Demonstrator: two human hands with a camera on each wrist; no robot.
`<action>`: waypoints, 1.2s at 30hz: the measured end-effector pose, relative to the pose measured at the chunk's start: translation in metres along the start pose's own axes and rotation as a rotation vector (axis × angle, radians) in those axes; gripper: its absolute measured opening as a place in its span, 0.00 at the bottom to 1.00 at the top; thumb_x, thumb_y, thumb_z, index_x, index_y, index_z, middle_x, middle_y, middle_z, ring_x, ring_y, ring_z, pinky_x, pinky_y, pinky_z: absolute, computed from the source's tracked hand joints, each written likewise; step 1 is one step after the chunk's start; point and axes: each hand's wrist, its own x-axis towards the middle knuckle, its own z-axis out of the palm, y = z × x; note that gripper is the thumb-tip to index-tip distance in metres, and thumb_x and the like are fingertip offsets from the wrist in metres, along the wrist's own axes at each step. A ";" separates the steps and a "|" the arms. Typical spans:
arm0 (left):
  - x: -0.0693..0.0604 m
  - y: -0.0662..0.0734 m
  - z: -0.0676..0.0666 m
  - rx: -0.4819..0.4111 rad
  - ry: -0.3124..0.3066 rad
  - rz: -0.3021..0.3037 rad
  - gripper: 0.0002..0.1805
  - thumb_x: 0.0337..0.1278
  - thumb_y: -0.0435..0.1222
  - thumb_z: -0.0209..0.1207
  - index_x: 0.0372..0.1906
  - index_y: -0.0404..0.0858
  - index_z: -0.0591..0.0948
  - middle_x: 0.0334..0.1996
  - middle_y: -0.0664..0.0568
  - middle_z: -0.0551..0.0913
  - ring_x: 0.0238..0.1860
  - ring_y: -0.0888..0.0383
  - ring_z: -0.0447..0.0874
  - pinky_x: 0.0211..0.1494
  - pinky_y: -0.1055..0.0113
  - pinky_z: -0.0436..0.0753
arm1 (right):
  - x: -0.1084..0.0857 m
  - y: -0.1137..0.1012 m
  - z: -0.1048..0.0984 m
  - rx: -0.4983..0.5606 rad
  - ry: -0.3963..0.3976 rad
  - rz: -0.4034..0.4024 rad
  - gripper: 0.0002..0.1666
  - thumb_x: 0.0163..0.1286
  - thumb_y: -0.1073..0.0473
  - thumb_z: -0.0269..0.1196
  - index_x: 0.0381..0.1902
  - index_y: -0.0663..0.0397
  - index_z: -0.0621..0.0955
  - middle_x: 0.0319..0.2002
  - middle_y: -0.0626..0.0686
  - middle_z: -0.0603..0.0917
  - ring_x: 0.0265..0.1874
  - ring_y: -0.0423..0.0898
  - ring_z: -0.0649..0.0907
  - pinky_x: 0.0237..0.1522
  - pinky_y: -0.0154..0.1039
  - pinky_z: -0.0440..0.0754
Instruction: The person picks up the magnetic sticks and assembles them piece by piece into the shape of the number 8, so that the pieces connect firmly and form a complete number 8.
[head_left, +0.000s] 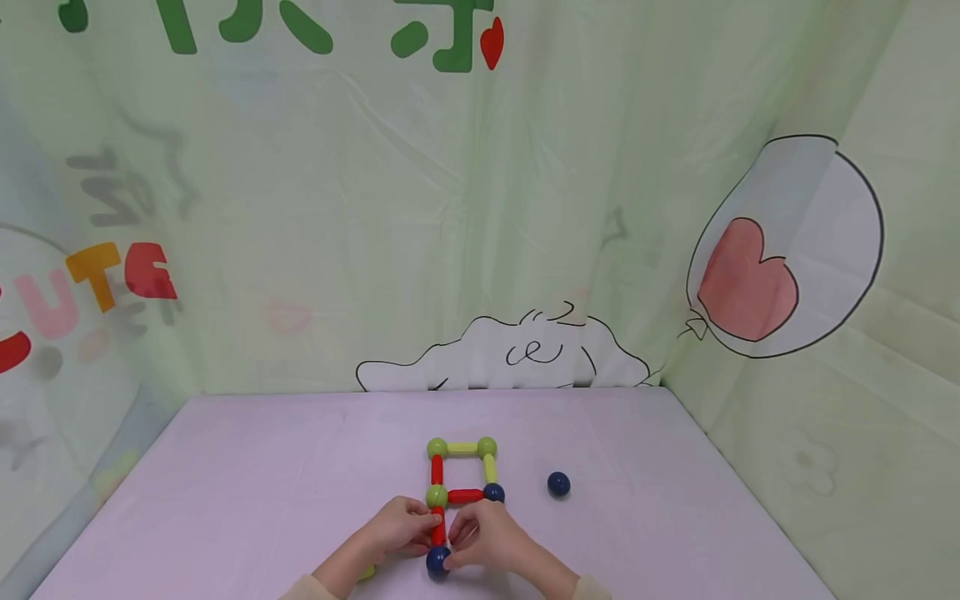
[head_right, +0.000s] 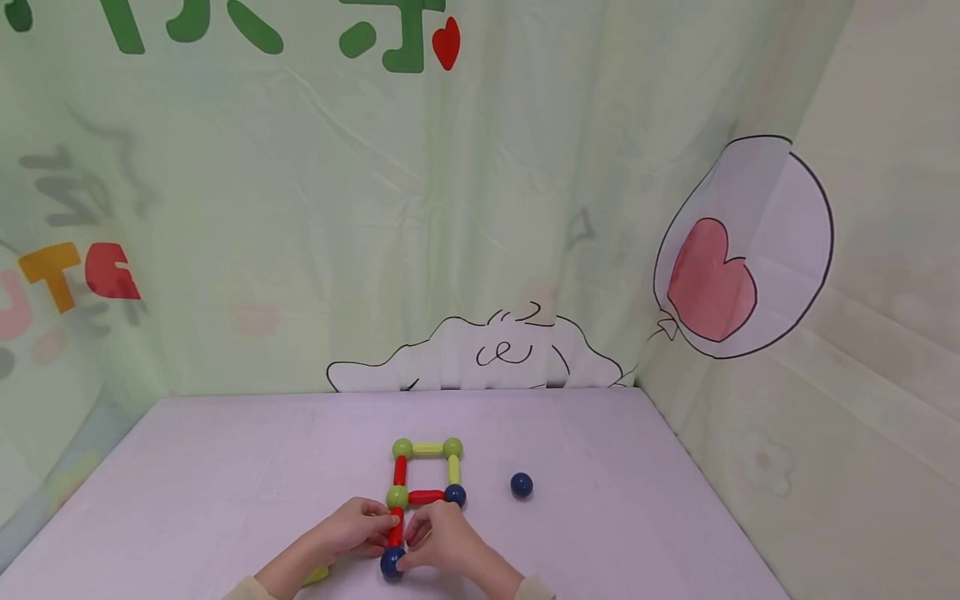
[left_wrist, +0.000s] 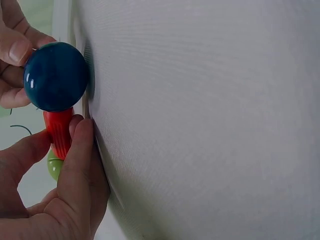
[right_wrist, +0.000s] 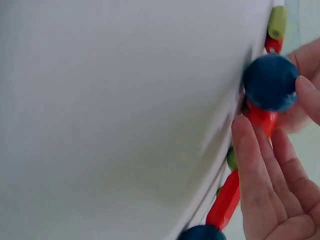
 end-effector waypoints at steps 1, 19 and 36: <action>0.000 0.000 0.000 -0.004 -0.002 0.004 0.11 0.59 0.36 0.57 0.37 0.30 0.77 0.23 0.50 0.80 0.24 0.61 0.77 0.34 0.68 0.81 | 0.000 0.000 -0.002 0.001 0.008 -0.003 0.10 0.46 0.65 0.72 0.26 0.57 0.81 0.24 0.50 0.81 0.25 0.44 0.80 0.31 0.37 0.81; 0.004 -0.004 0.002 -0.001 0.005 -0.019 0.11 0.59 0.36 0.57 0.39 0.30 0.77 0.25 0.50 0.79 0.26 0.61 0.77 0.35 0.67 0.81 | 0.002 0.013 -0.050 -0.117 0.165 -0.195 0.16 0.49 0.62 0.71 0.36 0.62 0.81 0.33 0.54 0.83 0.35 0.50 0.81 0.38 0.44 0.80; 0.003 -0.003 0.001 0.000 0.015 -0.022 0.11 0.59 0.36 0.56 0.40 0.29 0.75 0.26 0.49 0.78 0.27 0.60 0.77 0.36 0.67 0.81 | 0.024 0.031 -0.057 -0.230 0.247 -0.018 0.15 0.46 0.65 0.72 0.34 0.59 0.82 0.31 0.50 0.81 0.29 0.45 0.79 0.32 0.36 0.79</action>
